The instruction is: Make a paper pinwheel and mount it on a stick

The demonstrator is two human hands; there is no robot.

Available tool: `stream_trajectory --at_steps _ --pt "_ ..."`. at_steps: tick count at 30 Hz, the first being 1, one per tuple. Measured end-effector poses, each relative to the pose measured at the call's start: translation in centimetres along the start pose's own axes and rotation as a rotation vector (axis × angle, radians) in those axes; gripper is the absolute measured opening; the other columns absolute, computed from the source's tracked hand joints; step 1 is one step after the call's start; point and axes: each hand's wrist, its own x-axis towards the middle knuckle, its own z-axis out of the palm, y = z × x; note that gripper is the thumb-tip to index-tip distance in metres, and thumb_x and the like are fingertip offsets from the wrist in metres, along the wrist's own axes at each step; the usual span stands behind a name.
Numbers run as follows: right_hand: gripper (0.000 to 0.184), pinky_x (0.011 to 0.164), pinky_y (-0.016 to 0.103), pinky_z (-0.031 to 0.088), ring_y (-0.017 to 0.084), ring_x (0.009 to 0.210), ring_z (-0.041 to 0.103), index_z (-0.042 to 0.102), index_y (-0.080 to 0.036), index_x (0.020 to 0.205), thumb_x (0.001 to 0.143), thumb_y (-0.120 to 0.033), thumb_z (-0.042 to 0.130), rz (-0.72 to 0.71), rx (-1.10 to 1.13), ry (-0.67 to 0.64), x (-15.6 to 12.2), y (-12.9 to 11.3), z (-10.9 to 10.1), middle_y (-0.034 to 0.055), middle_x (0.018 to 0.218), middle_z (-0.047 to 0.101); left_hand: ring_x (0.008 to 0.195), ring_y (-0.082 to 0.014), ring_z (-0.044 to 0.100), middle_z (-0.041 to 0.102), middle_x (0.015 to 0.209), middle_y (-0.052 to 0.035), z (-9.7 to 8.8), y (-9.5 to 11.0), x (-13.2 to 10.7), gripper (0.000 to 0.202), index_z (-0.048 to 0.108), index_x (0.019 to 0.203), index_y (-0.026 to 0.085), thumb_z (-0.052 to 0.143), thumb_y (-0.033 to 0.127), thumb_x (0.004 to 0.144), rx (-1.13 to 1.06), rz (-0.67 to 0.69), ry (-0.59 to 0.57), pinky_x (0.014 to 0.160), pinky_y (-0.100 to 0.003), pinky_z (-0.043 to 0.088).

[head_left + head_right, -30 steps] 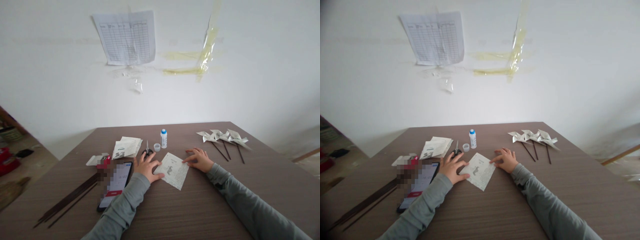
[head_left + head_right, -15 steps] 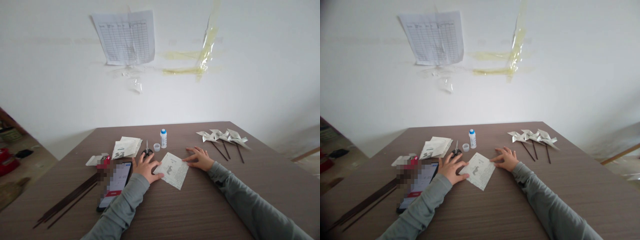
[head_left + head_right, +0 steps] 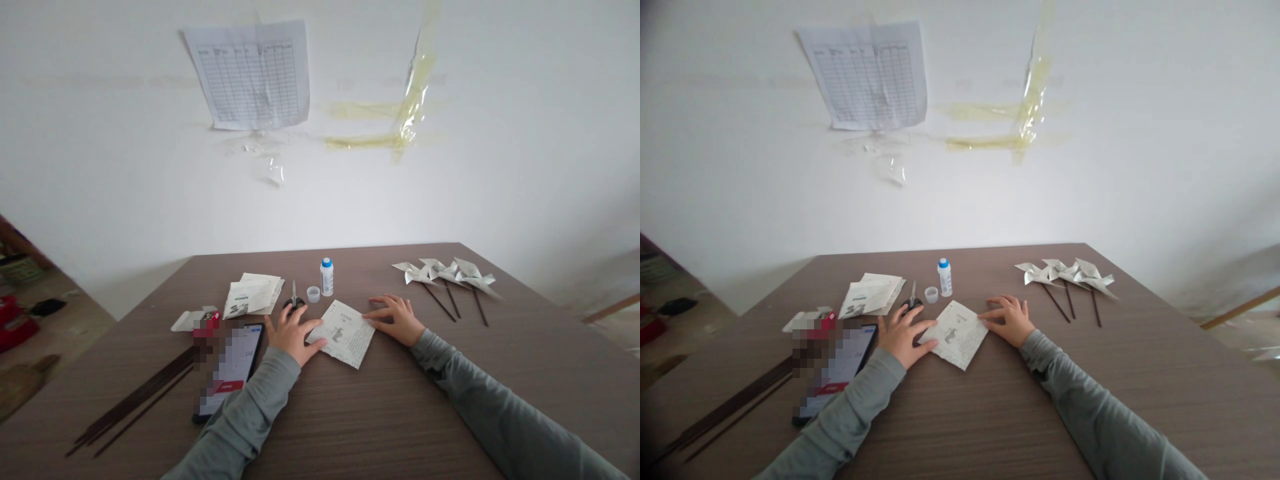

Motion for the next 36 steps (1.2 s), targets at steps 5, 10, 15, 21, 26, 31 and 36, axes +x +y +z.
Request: stream_trajectory --at_steps 5,10,15,21,26,31,36 --pt "0.030 0.148 0.104 0.034 0.059 0.180 0.061 0.104 -0.051 0.141 0.117 -0.045 0.086 -0.038 0.062 0.053 0.3 1.0 0.4 0.0093 0.181 0.083 0.188 -0.0567 0.050 0.073 0.196 -0.0069 0.3 0.1 0.0 0.049 0.095 0.162 0.053 0.088 0.042 0.115 0.021 -0.011 0.070 0.148 -0.100 0.039" --pt "0.030 0.146 0.095 0.047 0.056 0.168 0.074 0.105 -0.045 0.140 0.114 -0.044 0.089 -0.084 0.124 0.146 1.1 2.7 1.2 0.0137 0.171 0.088 0.183 -0.0523 0.058 0.081 0.187 -0.0107 0.8 -0.5 0.3 0.046 0.096 0.161 0.046 0.078 0.038 0.119 0.056 -0.060 0.216 0.147 -0.094 0.044" --pt "0.035 0.140 0.077 0.061 0.050 0.155 0.083 0.103 -0.035 0.142 0.111 -0.040 0.089 -0.097 0.069 0.235 1.7 4.2 1.7 0.0158 0.157 0.094 0.181 -0.0493 0.060 0.084 0.183 -0.0103 0.2 -1.9 0.6 0.044 0.097 0.157 0.044 0.070 0.036 0.123 0.112 -0.173 0.267 0.150 -0.094 0.038" --pt "0.038 0.140 0.076 0.061 0.048 0.157 0.081 0.101 -0.035 0.146 0.113 -0.035 0.083 -0.036 -0.088 0.184 1.4 4.3 1.8 0.0137 0.162 0.092 0.185 -0.0498 0.057 0.080 0.188 -0.0136 0.0 -2.8 0.7 0.048 0.098 0.155 0.039 0.065 0.026 0.122 0.196 -0.246 0.211 0.150 -0.096 0.037" --pt "0.039 0.139 0.075 0.062 0.047 0.156 0.080 0.100 -0.036 0.148 0.115 -0.034 0.080 -0.034 -0.120 0.172 1.2 3.9 1.6 0.0131 0.163 0.091 0.185 -0.0494 0.058 0.079 0.188 -0.0147 0.1 -3.0 1.0 0.049 0.099 0.152 0.039 0.064 0.022 0.122 0.208 -0.264 0.181 0.150 -0.096 0.038" --pt "0.038 0.139 0.070 0.063 0.045 0.154 0.080 0.101 -0.037 0.146 0.114 -0.033 0.080 -0.023 -0.129 0.175 1.2 3.7 1.5 0.0118 0.162 0.091 0.185 -0.0478 0.058 0.079 0.189 -0.0145 -0.1 -2.8 1.3 0.050 0.098 0.154 0.039 0.065 0.021 0.122 0.204 -0.272 0.162 0.152 -0.093 0.037" --pt "0.040 0.139 0.072 0.062 0.045 0.154 0.079 0.101 -0.038 0.146 0.114 -0.032 0.078 -0.023 -0.139 0.177 1.1 3.4 1.5 0.0109 0.162 0.091 0.184 -0.0464 0.057 0.079 0.188 -0.0110 -0.4 -2.5 1.3 0.045 0.102 0.140 0.040 0.066 0.020 0.121 0.200 -0.263 0.148 0.152 -0.093 0.036"
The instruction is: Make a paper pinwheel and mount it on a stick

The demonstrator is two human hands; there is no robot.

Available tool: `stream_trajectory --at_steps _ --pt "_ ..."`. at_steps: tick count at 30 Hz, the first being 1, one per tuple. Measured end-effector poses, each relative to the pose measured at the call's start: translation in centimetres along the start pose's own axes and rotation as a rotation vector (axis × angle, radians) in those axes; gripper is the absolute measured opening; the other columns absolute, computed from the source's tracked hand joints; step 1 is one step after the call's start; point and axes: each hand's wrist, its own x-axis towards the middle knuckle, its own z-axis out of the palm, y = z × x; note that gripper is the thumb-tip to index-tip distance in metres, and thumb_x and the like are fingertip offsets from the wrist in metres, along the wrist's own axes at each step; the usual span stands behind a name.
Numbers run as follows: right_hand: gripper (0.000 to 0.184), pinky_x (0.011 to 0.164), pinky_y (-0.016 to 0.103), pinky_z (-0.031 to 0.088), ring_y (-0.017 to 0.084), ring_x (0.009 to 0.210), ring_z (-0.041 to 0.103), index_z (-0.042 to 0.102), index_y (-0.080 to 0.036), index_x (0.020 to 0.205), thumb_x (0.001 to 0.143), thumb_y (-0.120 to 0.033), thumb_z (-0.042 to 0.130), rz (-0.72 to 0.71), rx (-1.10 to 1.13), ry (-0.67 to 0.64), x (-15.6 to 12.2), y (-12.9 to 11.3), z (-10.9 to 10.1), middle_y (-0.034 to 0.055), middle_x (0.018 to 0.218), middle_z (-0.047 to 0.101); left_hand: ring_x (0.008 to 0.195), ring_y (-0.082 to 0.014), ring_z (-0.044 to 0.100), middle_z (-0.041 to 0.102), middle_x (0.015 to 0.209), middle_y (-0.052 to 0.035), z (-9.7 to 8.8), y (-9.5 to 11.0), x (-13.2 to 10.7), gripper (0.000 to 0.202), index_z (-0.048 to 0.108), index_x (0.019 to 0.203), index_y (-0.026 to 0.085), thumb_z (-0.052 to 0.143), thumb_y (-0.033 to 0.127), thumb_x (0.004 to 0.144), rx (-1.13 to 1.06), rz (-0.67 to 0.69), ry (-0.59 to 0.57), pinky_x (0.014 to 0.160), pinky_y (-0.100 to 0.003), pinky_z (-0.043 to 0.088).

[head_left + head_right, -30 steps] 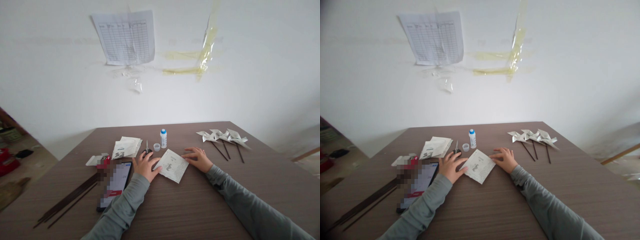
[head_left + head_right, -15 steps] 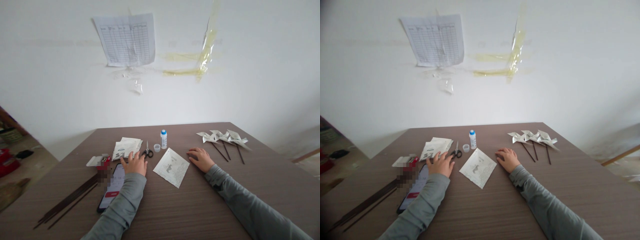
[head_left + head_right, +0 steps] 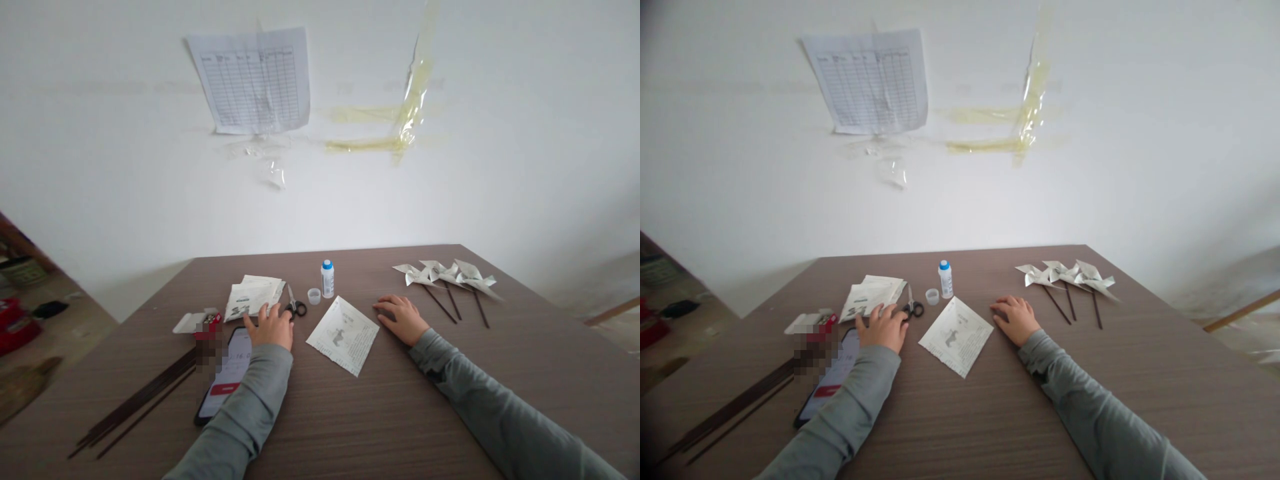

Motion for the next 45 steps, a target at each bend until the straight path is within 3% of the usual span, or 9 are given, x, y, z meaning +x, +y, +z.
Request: stream_trajectory --at_steps 11,17,23,28,32,35,41,45 --pt "0.040 0.137 0.074 0.063 0.045 0.153 0.080 0.100 -0.036 0.146 0.114 -0.034 0.077 -0.030 0.023 0.012 0.0 0.4 0.2 0.0129 0.160 0.091 0.181 -0.0440 0.062 0.086 0.179 -0.0099 -0.2 0.3 -0.3 0.035 0.100 0.109 0.033 0.072 0.013 0.113 -0.085 0.089 0.079 0.154 -0.093 0.035" --pt "0.036 0.138 0.071 0.064 0.044 0.154 0.081 0.101 -0.036 0.145 0.117 -0.037 0.079 -0.035 0.048 0.006 0.1 0.3 0.2 0.0130 0.159 0.092 0.179 -0.0465 0.066 0.087 0.178 -0.0132 0.1 0.9 -0.8 0.031 0.098 0.106 0.029 0.073 0.012 0.113 -0.134 0.179 0.166 0.154 -0.093 0.038" --pt "0.041 0.140 0.071 0.062 0.046 0.155 0.079 0.098 -0.034 0.156 0.117 -0.042 0.085 -0.196 0.160 0.043 -0.4 -1.0 0.0 0.0168 0.158 0.091 0.177 -0.0473 0.069 0.089 0.174 -0.0140 -0.1 1.5 -1.6 0.032 0.096 0.102 0.027 0.070 0.012 0.112 -0.160 0.239 0.218 0.154 -0.092 0.041" --pt "0.049 0.143 0.079 0.056 0.051 0.165 0.070 0.098 -0.039 0.157 0.108 -0.045 0.098 -0.309 0.166 0.002 -0.8 -1.9 1.0 0.0181 0.170 0.084 0.180 -0.0497 0.066 0.088 0.176 -0.0141 -0.3 1.9 -2.4 0.029 0.093 0.097 0.027 0.073 0.013 0.112 -0.178 0.297 0.269 0.152 -0.094 0.042" --pt "0.042 0.145 0.087 0.049 0.056 0.173 0.063 0.103 -0.042 0.142 0.100 -0.047 0.105 -0.290 0.109 -0.042 -0.8 -2.1 1.9 0.0174 0.174 0.081 0.179 -0.0502 0.066 0.088 0.175 -0.0129 -0.1 2.2 -2.9 0.028 0.093 0.095 0.029 0.076 0.012 0.111 -0.187 0.321 0.299 0.153 -0.093 0.042" --pt "0.043 0.146 0.094 0.045 0.057 0.175 0.061 0.102 -0.045 0.146 0.103 -0.049 0.103 -0.251 0.080 -0.062 -1.0 -2.4 1.7 0.0170 0.176 0.080 0.178 -0.0495 0.067 0.089 0.174 -0.0130 0.4 2.6 -3.4 0.029 0.093 0.097 0.029 0.077 0.010 0.111 -0.198 0.353 0.315 0.154 -0.092 0.041" --pt "0.045 0.147 0.098 0.041 0.059 0.179 0.059 0.099 -0.049 0.154 0.110 -0.049 0.098 -0.220 0.051 -0.104 -1.3 -3.2 0.5 0.0160 0.179 0.078 0.181 -0.0483 0.067 0.090 0.173 -0.0115 1.9 4.1 -4.4 0.027 0.093 0.100 0.029 0.079 0.007 0.108 -0.246 0.471 0.246 0.157 -0.093 0.037" --pt "0.045 0.147 0.098 0.043 0.058 0.178 0.060 0.098 -0.050 0.157 0.112 -0.050 0.096 -0.233 0.063 -0.110 -1.3 -3.2 0.0 0.0152 0.181 0.078 0.182 -0.0504 0.066 0.087 0.177 -0.0134 2.2 4.3 -4.2 0.023 0.095 0.102 0.028 0.084 0.008 0.106 -0.276 0.531 0.125 0.155 -0.095 0.038"
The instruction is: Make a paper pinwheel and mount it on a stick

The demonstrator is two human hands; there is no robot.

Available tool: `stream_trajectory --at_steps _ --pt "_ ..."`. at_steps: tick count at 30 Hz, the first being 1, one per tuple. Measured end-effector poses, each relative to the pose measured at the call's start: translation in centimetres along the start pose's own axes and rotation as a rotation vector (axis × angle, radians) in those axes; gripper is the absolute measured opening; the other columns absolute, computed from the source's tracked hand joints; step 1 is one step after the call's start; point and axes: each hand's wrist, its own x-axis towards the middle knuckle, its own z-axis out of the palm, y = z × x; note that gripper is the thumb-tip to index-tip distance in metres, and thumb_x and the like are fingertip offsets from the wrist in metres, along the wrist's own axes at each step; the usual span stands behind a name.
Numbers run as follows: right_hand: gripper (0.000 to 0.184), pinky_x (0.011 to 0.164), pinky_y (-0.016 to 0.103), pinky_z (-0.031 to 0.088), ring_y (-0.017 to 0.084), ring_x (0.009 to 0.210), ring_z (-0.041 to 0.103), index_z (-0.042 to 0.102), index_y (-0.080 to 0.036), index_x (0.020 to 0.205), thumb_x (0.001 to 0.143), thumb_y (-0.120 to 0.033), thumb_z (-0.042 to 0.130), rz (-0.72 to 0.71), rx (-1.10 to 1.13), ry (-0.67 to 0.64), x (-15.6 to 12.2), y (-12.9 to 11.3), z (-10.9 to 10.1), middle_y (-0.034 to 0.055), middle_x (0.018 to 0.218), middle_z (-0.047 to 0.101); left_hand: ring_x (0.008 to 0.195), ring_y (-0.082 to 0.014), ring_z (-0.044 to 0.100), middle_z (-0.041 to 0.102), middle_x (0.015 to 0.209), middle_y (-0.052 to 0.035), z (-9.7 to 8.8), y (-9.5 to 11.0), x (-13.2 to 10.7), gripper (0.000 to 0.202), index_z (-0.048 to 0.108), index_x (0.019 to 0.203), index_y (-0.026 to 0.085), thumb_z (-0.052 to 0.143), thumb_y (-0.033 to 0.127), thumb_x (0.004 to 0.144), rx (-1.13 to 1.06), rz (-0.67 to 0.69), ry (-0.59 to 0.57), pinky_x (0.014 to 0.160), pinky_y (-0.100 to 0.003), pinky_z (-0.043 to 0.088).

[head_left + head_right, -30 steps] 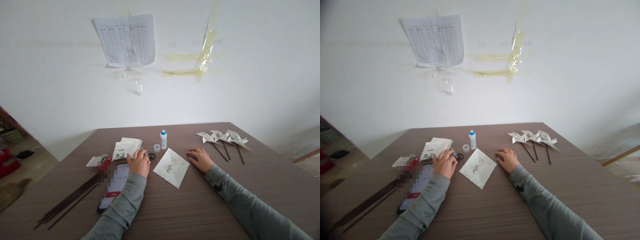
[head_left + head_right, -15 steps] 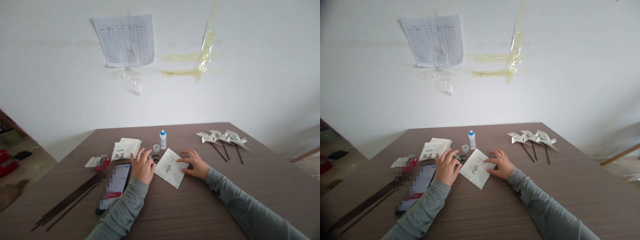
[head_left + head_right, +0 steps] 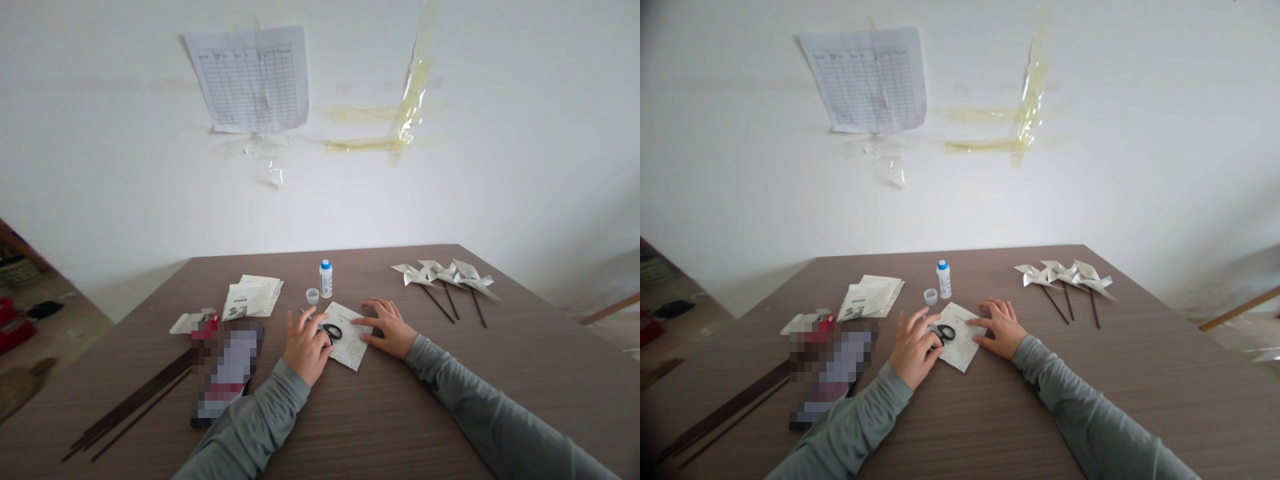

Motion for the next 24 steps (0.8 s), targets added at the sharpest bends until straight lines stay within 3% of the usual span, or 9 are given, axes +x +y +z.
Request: stream_trajectory --at_steps 5,11,18,21,24 --pt "0.058 0.151 0.096 0.039 0.055 0.182 0.058 0.090 -0.051 0.169 0.113 -0.040 0.095 -0.048 -0.031 0.032 0.1 -0.3 0.9 0.0132 0.190 0.073 0.181 -0.0517 0.065 0.085 0.179 -0.0146 -0.1 -0.4 0.2 0.019 0.098 0.112 0.030 0.094 0.014 0.104 -0.033 -0.056 -0.072 0.153 -0.096 0.041" --pt "0.055 0.155 0.094 0.035 0.052 0.185 0.055 0.093 -0.062 0.160 0.113 -0.034 0.095 -0.149 -0.093 0.052 0.1 -2.2 2.8 0.0031 0.192 0.073 0.178 -0.0535 0.068 0.083 0.179 -0.0188 0.3 0.0 0.1 0.049 0.096 0.145 0.031 0.104 0.022 0.097 0.039 -0.179 -0.002 0.150 -0.093 0.047" --pt "0.034 0.156 0.095 0.030 0.052 0.183 0.057 0.099 -0.058 0.146 0.117 -0.043 0.093 -0.146 -0.081 0.050 -0.1 -3.0 0.7 0.0027 0.183 0.081 0.179 -0.0572 0.065 0.079 0.185 -0.0244 0.2 -0.2 0.4 0.073 0.089 0.168 0.029 0.107 0.031 0.097 0.053 -0.288 -0.059 0.148 -0.093 0.050" --pt "0.028 0.155 0.095 0.031 0.051 0.183 0.057 0.100 -0.051 0.144 0.119 -0.042 0.091 -0.137 -0.093 0.047 -0.2 -2.5 0.1 0.0054 0.182 0.081 0.181 -0.0575 0.063 0.075 0.189 -0.0247 -0.1 -0.1 0.5 0.070 0.091 0.166 0.030 0.107 0.033 0.098 0.066 -0.297 -0.093 0.146 -0.096 0.050" --pt "0.024 0.153 0.099 0.030 0.051 0.180 0.060 0.101 -0.047 0.140 0.119 -0.042 0.090 -0.107 -0.082 0.045 -0.1 -2.3 0.0 0.0067 0.180 0.083 0.183 -0.0570 0.061 0.074 0.192 -0.0198 -0.3 0.0 0.5 0.051 0.099 0.147 0.035 0.109 0.035 0.097 0.094 -0.296 -0.099 0.149 -0.096 0.046"
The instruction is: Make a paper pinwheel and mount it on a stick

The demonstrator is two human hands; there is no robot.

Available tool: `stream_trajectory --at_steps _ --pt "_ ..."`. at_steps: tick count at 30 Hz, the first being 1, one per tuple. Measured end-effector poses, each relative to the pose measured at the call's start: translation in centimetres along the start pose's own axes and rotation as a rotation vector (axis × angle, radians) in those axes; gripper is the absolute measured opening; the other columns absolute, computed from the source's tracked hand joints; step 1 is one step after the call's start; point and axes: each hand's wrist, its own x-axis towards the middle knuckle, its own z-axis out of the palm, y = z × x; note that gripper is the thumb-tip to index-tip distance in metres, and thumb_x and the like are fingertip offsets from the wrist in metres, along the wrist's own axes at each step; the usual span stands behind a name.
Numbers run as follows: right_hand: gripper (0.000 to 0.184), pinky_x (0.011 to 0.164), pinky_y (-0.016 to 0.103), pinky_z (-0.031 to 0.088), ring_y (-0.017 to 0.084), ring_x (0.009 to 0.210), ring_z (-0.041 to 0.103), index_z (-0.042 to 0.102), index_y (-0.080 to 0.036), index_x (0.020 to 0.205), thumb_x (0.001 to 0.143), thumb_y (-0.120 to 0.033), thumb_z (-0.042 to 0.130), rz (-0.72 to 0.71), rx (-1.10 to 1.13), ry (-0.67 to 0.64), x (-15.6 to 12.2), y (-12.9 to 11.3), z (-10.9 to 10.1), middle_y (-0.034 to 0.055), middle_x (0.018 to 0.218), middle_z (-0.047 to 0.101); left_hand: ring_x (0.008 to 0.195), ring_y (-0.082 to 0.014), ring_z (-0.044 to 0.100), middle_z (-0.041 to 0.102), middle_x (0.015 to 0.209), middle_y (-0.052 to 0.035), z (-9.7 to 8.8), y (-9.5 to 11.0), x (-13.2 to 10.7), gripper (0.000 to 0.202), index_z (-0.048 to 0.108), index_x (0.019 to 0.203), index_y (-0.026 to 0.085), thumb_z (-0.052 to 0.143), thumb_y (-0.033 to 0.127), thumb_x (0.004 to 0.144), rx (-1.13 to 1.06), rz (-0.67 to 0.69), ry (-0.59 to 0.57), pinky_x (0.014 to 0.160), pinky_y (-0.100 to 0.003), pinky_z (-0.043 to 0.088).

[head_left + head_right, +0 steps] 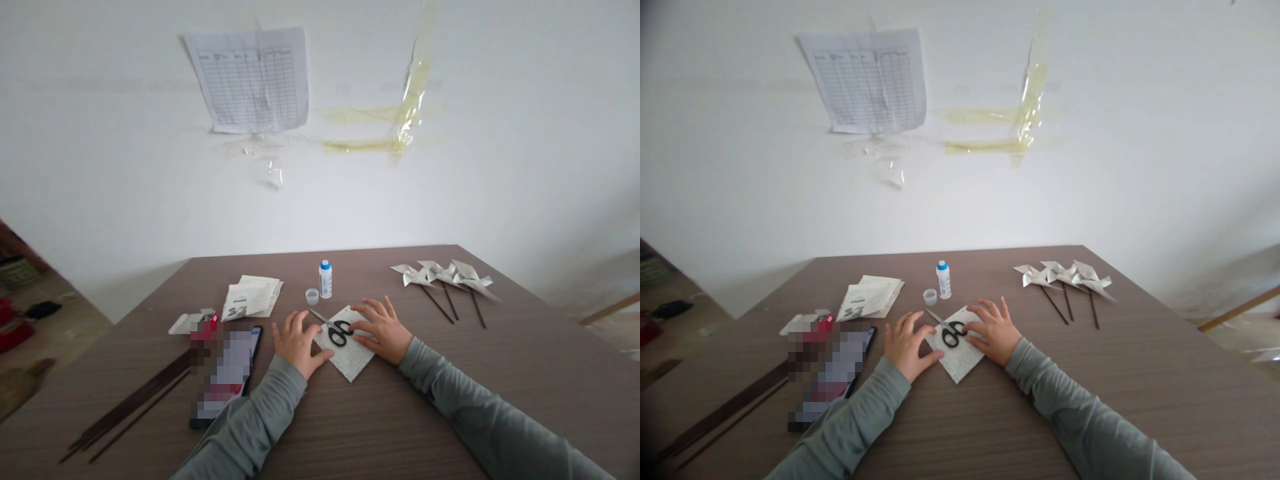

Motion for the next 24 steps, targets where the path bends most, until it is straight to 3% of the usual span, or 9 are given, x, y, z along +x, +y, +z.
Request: stream_trajectory --at_steps 3,9,17,24 --pt "0.018 0.154 0.097 0.031 0.048 0.168 0.070 0.102 -0.045 0.133 0.120 -0.044 0.089 0.034 0.023 0.031 0.3 -0.5 0.1 0.0086 0.165 0.090 0.182 -0.0551 0.061 0.075 0.191 -0.0153 -0.1 0.1 -0.1 0.047 0.102 0.141 0.039 0.111 0.037 0.095 0.014 -0.012 0.015 0.151 -0.094 0.044" --pt "0.025 0.155 0.087 0.037 0.042 0.140 0.082 0.101 -0.035 0.112 0.122 -0.054 0.089 0.097 -0.081 0.103 1.2 -2.7 0.7 0.0112 0.130 0.095 0.181 -0.0570 0.063 0.076 0.190 -0.0174 -0.2 0.3 -0.1 0.045 0.102 0.143 0.039 0.109 0.038 0.098 0.008 0.003 0.008 0.149 -0.098 0.044" --pt "0.018 0.151 0.076 0.045 0.041 0.140 0.080 0.101 -0.026 0.108 0.115 -0.040 0.094 0.317 -0.254 0.094 1.4 -4.7 -0.7 0.0140 0.131 0.095 0.185 -0.0579 0.059 0.073 0.193 -0.0172 -0.9 0.3 0.0 0.044 0.102 0.145 0.038 0.106 0.040 0.101 -0.021 -0.011 -0.068 0.150 -0.099 0.041" --pt "0.018 0.147 0.078 0.048 0.046 0.146 0.080 0.104 -0.025 0.115 0.116 -0.028 0.086 0.406 -0.249 0.022 1.6 -3.9 -2.8 0.0195 0.137 0.096 0.186 -0.0576 0.055 0.070 0.196 -0.0177 -1.0 0.4 0.3 0.042 0.101 0.144 0.037 0.104 0.044 0.103 -0.011 -0.015 -0.103 0.151 -0.099 0.038"
